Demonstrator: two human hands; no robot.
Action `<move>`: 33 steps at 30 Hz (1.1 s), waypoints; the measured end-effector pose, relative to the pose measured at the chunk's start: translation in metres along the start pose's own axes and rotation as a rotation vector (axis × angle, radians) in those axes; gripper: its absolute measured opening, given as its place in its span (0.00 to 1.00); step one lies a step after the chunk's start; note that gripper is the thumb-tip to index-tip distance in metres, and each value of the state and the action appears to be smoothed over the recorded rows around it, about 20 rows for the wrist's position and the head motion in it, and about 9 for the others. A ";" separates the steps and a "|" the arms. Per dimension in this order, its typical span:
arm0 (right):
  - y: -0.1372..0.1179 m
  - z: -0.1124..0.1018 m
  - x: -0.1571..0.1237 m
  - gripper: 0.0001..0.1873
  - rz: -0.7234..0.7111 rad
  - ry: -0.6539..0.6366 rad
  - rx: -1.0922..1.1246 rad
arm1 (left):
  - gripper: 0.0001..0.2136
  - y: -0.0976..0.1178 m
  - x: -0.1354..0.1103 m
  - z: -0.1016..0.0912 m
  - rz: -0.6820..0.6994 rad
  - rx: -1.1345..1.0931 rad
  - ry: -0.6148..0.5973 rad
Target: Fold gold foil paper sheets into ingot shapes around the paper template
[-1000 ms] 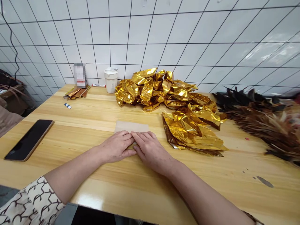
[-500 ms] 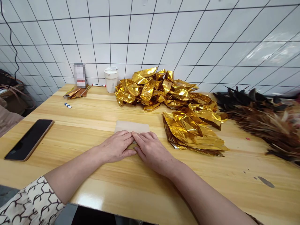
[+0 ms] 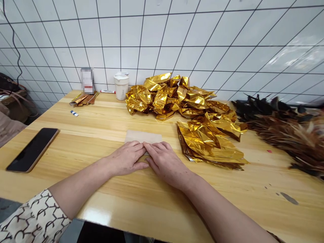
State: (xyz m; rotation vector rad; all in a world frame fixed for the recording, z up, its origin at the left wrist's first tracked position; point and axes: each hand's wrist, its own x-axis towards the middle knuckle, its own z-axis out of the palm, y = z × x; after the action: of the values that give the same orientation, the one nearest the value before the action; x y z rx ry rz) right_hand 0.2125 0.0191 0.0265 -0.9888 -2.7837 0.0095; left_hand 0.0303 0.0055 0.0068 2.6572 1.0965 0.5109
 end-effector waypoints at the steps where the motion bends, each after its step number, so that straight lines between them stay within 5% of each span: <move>1: 0.000 -0.002 0.000 0.20 0.004 -0.013 0.001 | 0.19 0.000 0.000 0.000 0.005 -0.001 0.001; 33: 0.021 -0.016 -0.002 0.14 0.061 -0.130 -0.350 | 0.17 -0.028 -0.014 -0.009 -0.109 0.177 0.142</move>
State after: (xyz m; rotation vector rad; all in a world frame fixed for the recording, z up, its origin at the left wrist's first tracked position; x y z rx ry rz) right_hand 0.2301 0.0327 0.0402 -1.1883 -2.9335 -0.4335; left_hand -0.0001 0.0158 0.0032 2.7251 1.3789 0.6163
